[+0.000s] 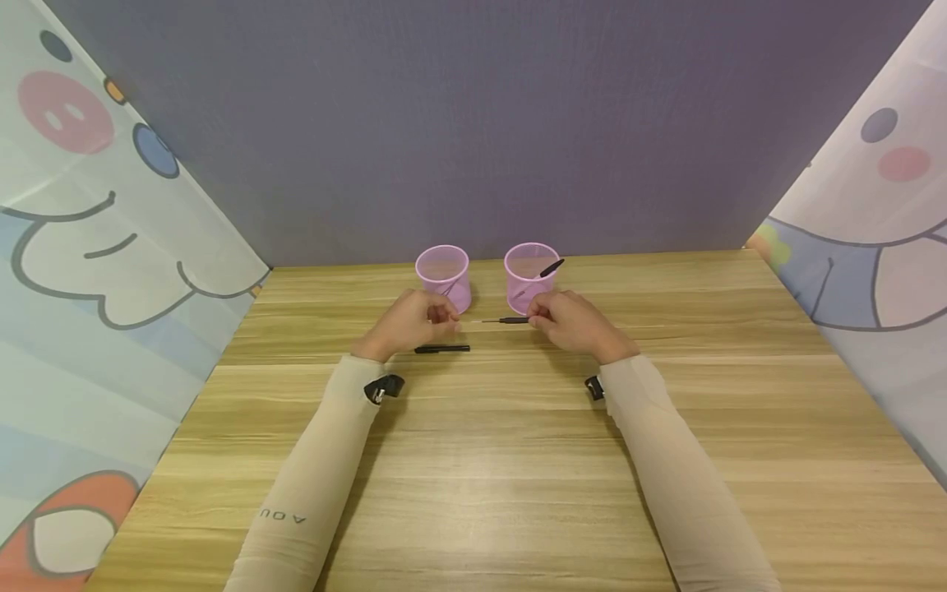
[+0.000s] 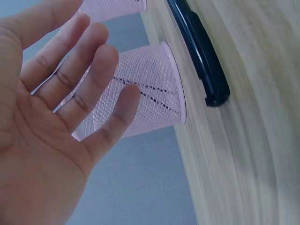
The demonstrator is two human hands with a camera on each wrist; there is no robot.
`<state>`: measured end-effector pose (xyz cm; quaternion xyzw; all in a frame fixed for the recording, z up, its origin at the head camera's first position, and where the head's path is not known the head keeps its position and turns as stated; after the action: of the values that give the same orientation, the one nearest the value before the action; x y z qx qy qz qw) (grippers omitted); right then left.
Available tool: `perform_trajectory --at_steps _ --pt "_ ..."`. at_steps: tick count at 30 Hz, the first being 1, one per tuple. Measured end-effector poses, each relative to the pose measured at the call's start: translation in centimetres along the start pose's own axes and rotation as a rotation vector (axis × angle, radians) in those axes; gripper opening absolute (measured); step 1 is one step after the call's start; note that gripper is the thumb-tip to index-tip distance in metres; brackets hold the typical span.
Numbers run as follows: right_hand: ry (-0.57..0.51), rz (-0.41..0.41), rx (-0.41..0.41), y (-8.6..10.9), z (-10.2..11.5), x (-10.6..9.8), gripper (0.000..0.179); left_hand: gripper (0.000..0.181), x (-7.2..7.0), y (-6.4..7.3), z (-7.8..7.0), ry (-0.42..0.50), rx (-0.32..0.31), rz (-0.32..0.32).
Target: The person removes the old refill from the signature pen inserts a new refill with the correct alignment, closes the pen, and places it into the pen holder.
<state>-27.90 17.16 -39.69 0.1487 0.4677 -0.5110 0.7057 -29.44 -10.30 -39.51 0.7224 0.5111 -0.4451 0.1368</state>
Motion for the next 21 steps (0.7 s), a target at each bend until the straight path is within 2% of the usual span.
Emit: perform_trajectory --at_steps 21 --pt "0.007 -0.002 -0.018 -0.1 0.7 0.3 0.004 0.013 1.0 -0.1 -1.5 -0.001 0.060 -0.008"
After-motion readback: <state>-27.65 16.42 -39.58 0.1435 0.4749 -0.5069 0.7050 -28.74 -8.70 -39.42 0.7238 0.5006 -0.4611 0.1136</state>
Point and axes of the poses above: each hand's wrist, its own y-axis away from the middle knuckle, its own x-axis out of the palm, z = x × y, the point moved 3 cm from there along -y, towards the middle knuckle, and after that the axes turned 8 degrees about -z, right-handed, at the moved point
